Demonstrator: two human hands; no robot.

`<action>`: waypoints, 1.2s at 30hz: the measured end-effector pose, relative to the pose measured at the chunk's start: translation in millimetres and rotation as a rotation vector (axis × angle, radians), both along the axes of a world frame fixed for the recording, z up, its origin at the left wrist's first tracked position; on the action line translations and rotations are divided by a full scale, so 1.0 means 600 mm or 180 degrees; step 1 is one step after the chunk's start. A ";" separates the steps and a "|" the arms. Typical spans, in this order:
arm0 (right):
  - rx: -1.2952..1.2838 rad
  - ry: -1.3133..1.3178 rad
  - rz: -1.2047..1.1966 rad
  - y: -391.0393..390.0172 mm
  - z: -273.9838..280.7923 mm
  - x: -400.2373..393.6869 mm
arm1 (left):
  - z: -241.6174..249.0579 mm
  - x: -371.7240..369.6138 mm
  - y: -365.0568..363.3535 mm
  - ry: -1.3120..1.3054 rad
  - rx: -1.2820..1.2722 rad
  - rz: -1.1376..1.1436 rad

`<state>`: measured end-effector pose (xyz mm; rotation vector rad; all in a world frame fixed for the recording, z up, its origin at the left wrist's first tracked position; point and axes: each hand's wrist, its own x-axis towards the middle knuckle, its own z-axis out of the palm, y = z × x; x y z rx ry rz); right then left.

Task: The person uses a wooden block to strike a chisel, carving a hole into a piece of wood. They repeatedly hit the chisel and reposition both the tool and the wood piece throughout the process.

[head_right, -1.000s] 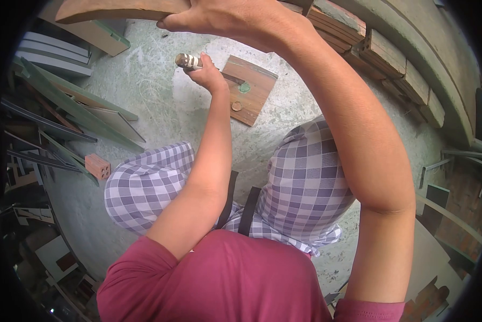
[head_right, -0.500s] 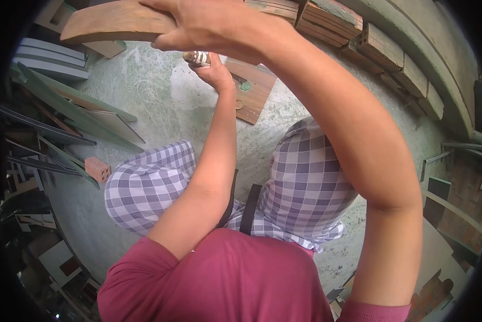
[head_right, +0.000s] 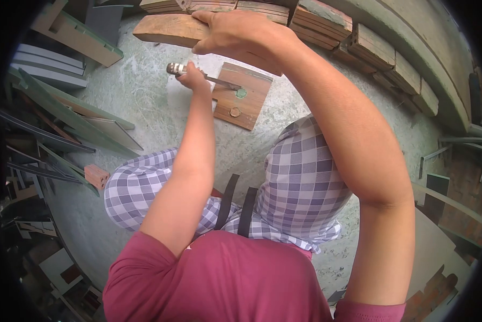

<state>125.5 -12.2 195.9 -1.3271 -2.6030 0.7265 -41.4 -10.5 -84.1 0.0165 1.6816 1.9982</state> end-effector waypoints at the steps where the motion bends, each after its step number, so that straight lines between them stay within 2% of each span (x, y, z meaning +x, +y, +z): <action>1: 0.0039 0.0097 -0.0019 0.004 -0.005 0.006 | -0.002 -0.004 -0.002 -0.0267 -0.0068 0.0130; 6: -0.0002 -0.0210 -0.0138 0.011 -0.010 0.020 | 0.001 -0.022 -0.022 -0.0901 -0.0498 0.0482; 11: 0.0014 -0.0211 -0.0113 0.014 -0.013 0.023 | -0.002 -0.017 -0.040 -0.0473 -0.0500 0.0807; 13: 0.0008 -0.0218 -0.0173 0.013 -0.011 0.021 | 0.013 -0.025 -0.053 -0.1112 -0.0152 0.1500; 16: -0.0102 -0.0262 -0.0257 0.012 -0.002 0.021 | 0.020 -0.080 -0.040 -0.0471 0.0181 0.1892; 18: -0.0034 -0.0158 -0.0164 0.018 -0.003 0.029 | 0.054 -0.094 -0.023 0.0206 0.0314 0.1472; 20: 0.0028 -0.0030 -0.0068 0.022 0.012 0.033 | 0.079 -0.083 -0.008 0.0328 0.0736 0.0643; 22: -0.0390 -0.0084 -0.0114 0.018 0.059 0.040 | 0.109 -0.049 0.004 0.0482 0.0849 -0.0103; 25: -0.0409 0.0099 -0.0274 0.035 0.041 0.038 | 0.155 0.018 0.001 0.0524 0.1084 -0.1185; 31: -0.0385 0.0302 -0.0293 0.028 0.051 0.046 | 0.143 0.111 -0.004 0.0679 0.0920 -0.1925; 36: -0.0505 -0.0022 -0.0403 0.035 0.037 0.041 | 0.115 0.127 -0.008 0.0785 0.0744 -0.2100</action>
